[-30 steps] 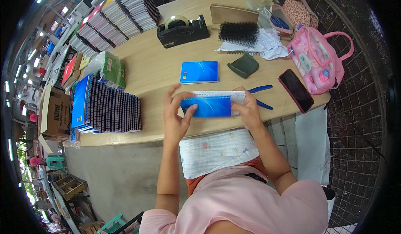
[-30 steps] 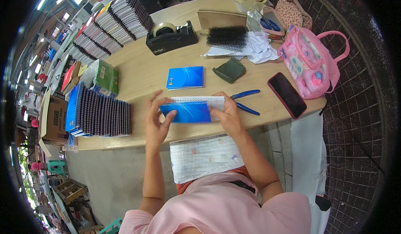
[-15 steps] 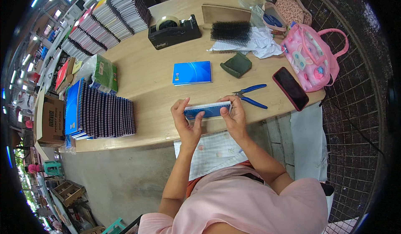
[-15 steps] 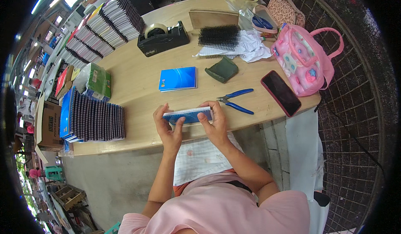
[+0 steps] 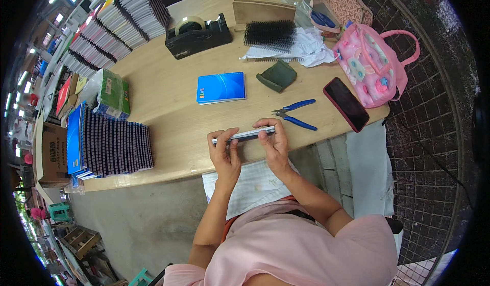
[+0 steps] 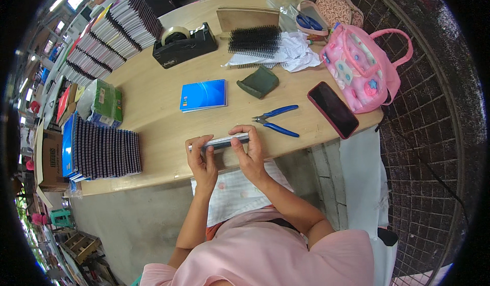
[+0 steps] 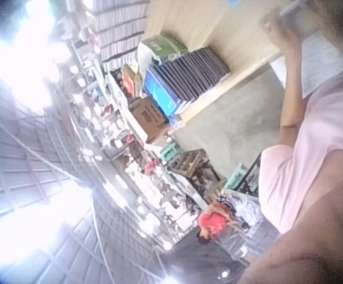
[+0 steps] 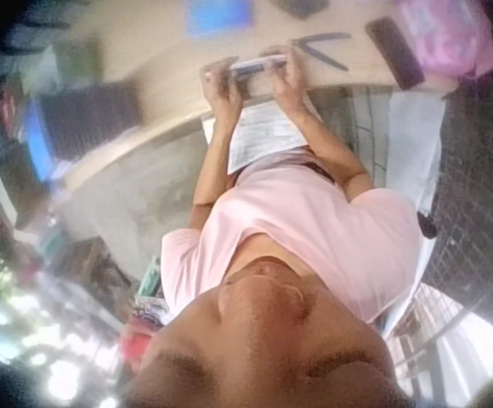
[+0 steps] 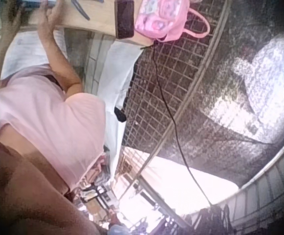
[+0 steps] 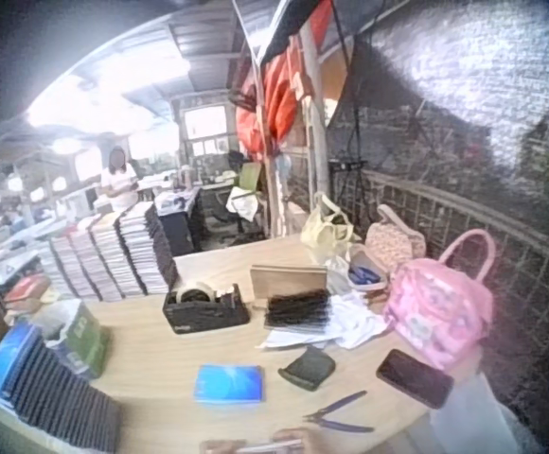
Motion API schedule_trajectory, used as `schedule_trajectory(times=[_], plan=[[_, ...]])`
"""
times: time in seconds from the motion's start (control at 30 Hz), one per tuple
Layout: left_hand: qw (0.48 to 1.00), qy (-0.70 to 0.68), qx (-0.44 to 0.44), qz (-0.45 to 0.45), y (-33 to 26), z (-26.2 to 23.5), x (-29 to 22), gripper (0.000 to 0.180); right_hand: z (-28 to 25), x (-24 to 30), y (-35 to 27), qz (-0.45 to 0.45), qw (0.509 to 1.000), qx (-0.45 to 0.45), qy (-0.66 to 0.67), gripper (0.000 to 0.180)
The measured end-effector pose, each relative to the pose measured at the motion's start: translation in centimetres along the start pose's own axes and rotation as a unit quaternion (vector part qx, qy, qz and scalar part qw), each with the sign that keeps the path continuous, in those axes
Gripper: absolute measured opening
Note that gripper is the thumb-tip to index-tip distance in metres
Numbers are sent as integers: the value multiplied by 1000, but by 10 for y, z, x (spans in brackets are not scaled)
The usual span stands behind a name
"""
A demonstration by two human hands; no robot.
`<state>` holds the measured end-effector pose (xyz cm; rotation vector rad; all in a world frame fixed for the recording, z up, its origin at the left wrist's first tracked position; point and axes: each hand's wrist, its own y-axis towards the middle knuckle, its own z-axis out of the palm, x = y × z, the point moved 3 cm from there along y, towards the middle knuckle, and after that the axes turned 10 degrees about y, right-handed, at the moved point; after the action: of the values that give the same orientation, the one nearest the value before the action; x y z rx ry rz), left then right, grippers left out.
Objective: The person trims the ends of spiral bindings on small notebooks using shears, then stacks the finished notebooks onto a large pile on the table.
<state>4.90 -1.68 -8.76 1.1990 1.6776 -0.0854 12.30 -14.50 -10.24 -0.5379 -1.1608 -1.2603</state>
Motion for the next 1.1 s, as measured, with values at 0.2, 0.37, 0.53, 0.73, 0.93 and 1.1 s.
schedule_trajectory(times=[0.2,0.37,0.53,0.73,0.93,1.1], plan=[[999,25,-33,25,2,3,-5,26,1,-2,0,-10,1000,-8,-12,23],[1000,-6,-25,3,-1,-3,-3,15,-5,-3,0,52,996,30,72,17],[999,-9,-51,3,8,-4,-11,13,-14,-5,2,22,998,63,23,14],[997,39,-68,-22,5,-8,-9,17,-12,-7,6,80,992,60,73,15],[960,260,-25,101,9,5,-40,31,-18,16,16,23,989,110,-96,23],[976,181,-26,121,13,4,-28,28,-25,80,94,-114,937,107,-313,22]])
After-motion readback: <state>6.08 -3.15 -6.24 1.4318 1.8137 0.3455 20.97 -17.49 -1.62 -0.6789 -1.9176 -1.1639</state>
